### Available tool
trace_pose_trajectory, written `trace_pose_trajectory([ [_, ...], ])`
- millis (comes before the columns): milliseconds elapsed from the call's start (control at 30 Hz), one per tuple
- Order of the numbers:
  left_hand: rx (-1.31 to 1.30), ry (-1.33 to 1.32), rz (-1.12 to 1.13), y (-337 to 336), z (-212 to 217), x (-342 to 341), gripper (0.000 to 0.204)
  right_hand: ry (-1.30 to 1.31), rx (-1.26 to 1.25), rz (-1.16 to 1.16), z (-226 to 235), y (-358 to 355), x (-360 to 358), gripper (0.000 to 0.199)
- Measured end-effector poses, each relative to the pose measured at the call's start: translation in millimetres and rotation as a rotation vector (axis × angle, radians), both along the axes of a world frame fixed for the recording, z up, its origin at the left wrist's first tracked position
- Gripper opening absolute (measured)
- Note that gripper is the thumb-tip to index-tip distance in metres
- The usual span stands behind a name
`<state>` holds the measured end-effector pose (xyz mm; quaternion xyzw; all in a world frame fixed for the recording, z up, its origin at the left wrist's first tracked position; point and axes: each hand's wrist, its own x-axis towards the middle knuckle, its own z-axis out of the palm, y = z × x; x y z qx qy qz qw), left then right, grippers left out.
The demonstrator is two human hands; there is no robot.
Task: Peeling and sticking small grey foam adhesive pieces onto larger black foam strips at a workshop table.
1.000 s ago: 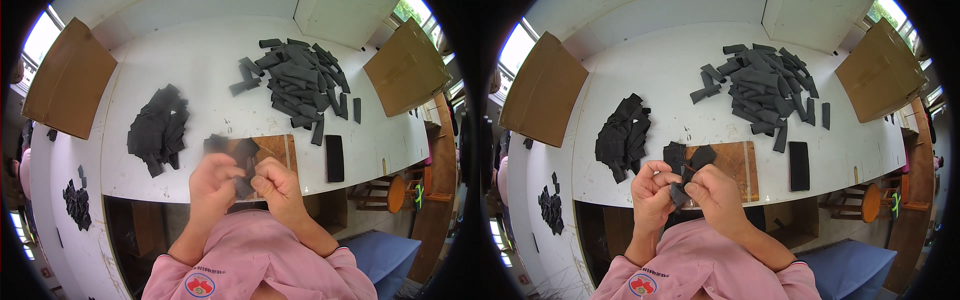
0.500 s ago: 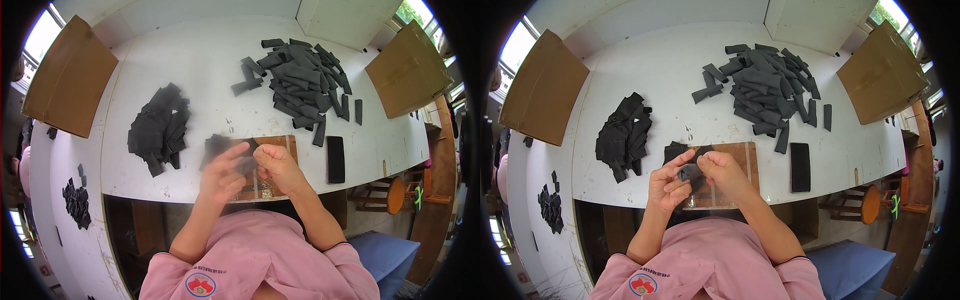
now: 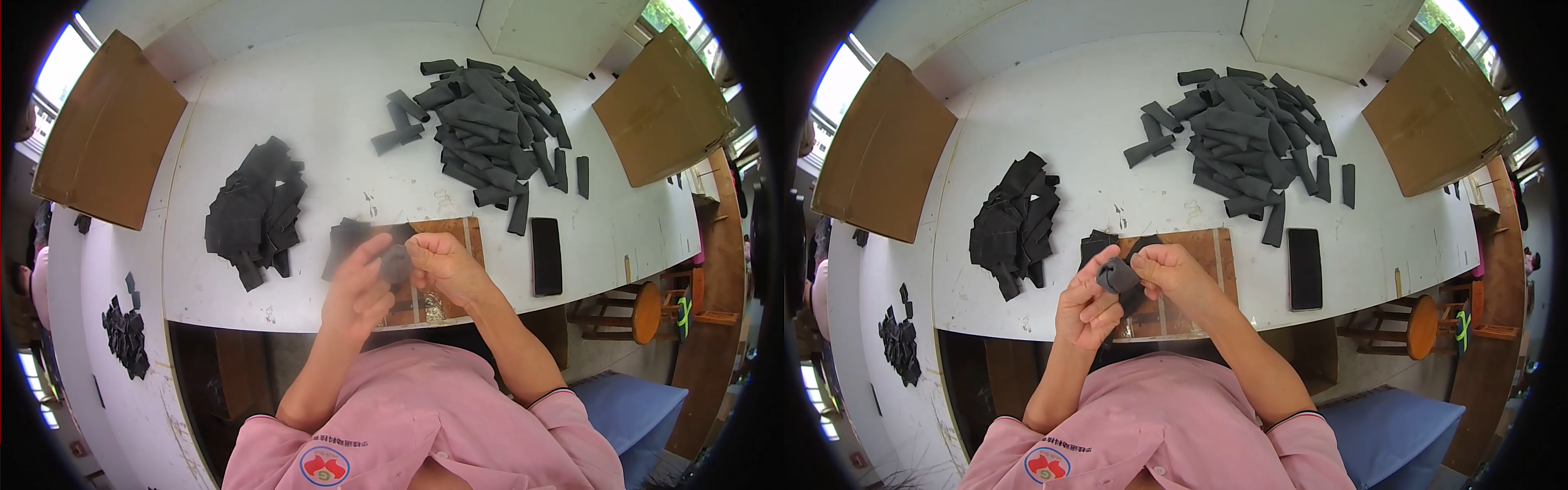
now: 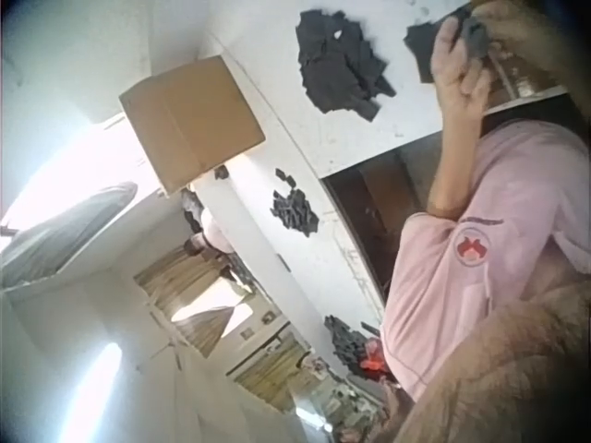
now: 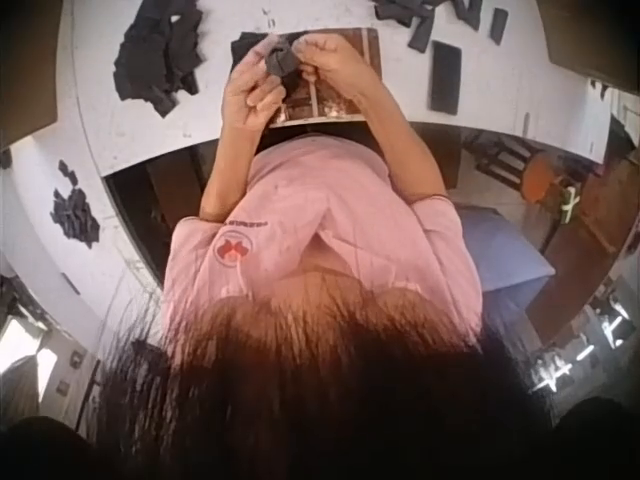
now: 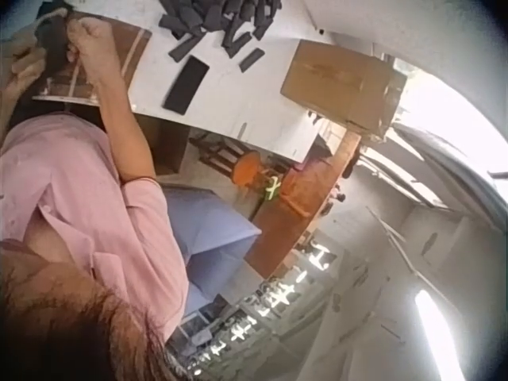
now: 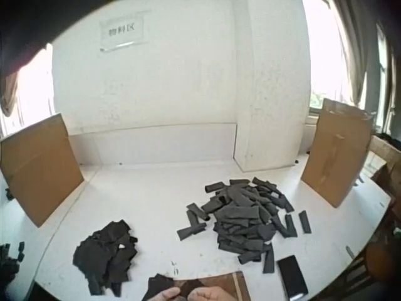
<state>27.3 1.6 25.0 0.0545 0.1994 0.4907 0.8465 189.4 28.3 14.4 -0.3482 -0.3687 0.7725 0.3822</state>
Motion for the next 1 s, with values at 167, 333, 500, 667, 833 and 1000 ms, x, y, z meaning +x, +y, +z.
trace_pose_trajectory([
  [167,0.502,0.627,0.053,-13.6,35.1,12.7,0.036,-0.053,0.288,0.096,15.5,8.8,3.8,0.026],
  [333,0.264,0.559,0.035,-15.0,-8.8,3.8,0.031,-0.124,0.174,0.037,-6.7,-0.5,2.7,0.024],
  [500,0.944,1.341,0.373,-0.5,10.2,10.9,0.025,-0.414,0.295,-0.081,1.5,1.4,3.1,0.023],
  [667,0.912,1.01,0.387,2.2,11.8,10.7,0.014,-0.627,0.8,-0.291,32.3,-7.6,7.0,0.024],
  [833,0.637,0.645,0.537,-10.7,15.7,11.1,0.009,-1.251,1.389,-0.01,54.3,-4.9,0.5,0.021],
  [1000,0.598,0.688,0.314,-8.7,-4.4,15.0,0.012,-1.133,1.274,-0.074,9.1,-11.1,4.5,0.02],
])
